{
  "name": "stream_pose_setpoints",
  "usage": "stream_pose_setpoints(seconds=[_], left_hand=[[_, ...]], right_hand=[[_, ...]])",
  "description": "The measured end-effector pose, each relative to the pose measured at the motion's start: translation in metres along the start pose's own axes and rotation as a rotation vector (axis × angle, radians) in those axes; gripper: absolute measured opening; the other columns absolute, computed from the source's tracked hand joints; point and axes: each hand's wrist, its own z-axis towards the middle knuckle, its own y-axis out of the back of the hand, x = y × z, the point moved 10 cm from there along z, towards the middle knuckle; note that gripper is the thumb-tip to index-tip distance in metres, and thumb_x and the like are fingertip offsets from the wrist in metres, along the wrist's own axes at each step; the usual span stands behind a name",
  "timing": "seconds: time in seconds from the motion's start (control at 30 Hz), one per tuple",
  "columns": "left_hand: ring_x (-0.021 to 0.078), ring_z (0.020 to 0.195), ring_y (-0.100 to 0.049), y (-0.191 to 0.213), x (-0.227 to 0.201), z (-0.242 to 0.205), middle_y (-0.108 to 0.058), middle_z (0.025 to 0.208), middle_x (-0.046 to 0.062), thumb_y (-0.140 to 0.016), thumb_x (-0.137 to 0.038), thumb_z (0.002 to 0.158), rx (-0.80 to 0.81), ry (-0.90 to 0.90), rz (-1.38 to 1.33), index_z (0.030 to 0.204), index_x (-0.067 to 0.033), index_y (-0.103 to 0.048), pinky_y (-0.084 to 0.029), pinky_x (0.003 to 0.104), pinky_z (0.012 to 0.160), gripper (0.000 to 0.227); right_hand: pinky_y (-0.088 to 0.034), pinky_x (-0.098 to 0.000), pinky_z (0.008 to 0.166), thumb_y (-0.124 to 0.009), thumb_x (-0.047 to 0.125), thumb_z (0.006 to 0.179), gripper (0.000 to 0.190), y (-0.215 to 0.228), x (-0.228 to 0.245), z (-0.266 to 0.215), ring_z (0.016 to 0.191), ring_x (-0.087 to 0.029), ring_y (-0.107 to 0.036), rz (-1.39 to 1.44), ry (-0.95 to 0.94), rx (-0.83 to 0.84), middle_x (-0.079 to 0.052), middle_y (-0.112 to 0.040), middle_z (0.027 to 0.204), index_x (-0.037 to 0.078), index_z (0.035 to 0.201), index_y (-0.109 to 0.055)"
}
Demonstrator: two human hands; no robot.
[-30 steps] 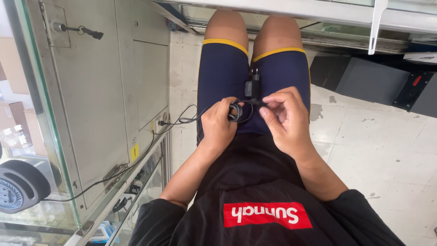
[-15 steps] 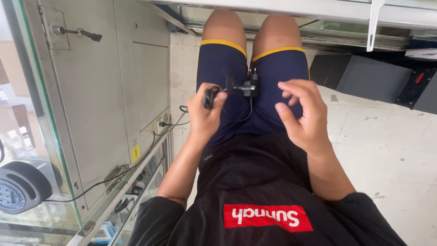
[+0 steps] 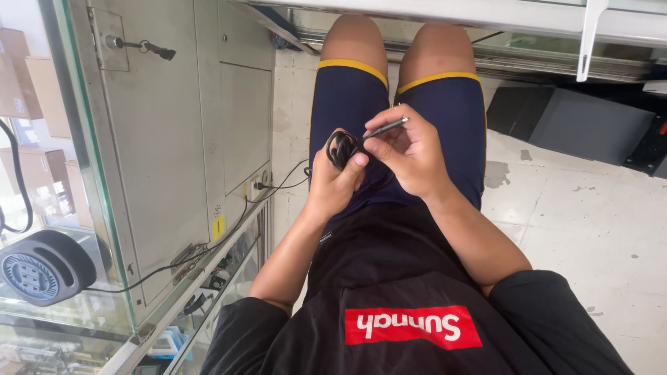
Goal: Unboxing a laptop, connecting the power adapter, and interacting with the keyboard and trackpad
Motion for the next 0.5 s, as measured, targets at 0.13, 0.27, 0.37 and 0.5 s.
stream_pose_setpoints(seconds=[0.13,0.27,0.37,0.5], left_hand=[[0.0114,0.041,-0.053,0.012,0.018,0.002,-0.055,0.047,0.001,-0.073,-0.036,0.098,-0.043,0.052,-0.094,0.09,-0.0093,-0.056,-0.044,0.024,0.048,0.033],[0.0171,0.046,-0.059,0.033,0.01,0.012,-0.058,0.052,0.005,-0.084,-0.031,0.089,0.055,0.097,0.201,0.089,-0.0086,-0.062,-0.046,0.027,0.051,0.032],[0.0246,0.052,-0.06,0.036,-0.002,0.011,-0.06,0.059,0.011,-0.093,-0.033,0.078,0.198,0.125,0.405,0.091,-0.0055,-0.064,-0.048,0.035,0.055,0.042],[0.0337,0.053,-0.061,0.013,-0.002,0.003,-0.063,0.064,0.02,-0.09,-0.019,0.08,0.456,0.181,0.507,0.096,0.0018,-0.063,-0.049,0.04,0.055,0.038]], right_hand=[[-0.059,-0.0273,0.061,-0.077,0.001,0.097,0.017,-0.016,0.025,0.006,0.074,-0.018,-0.072,-0.208,0.105,0.019,-0.015,-0.065,0.097,-0.008,0.109,-0.071],[-0.048,-0.0346,0.047,-0.075,0.011,0.101,0.017,-0.024,0.042,0.015,0.052,-0.027,-0.06,-0.686,0.173,0.185,-0.013,-0.064,0.074,0.004,0.116,-0.07],[-0.053,-0.0466,0.054,-0.073,0.017,0.102,0.036,-0.037,0.046,0.022,0.056,-0.039,-0.066,-0.85,0.106,0.376,-0.02,-0.065,0.068,0.002,0.131,-0.059],[-0.055,-0.0558,0.057,-0.076,0.039,0.096,0.073,-0.05,0.043,0.026,0.062,-0.045,-0.069,-1.007,0.12,0.567,-0.022,-0.069,0.074,0.003,0.154,-0.048]])
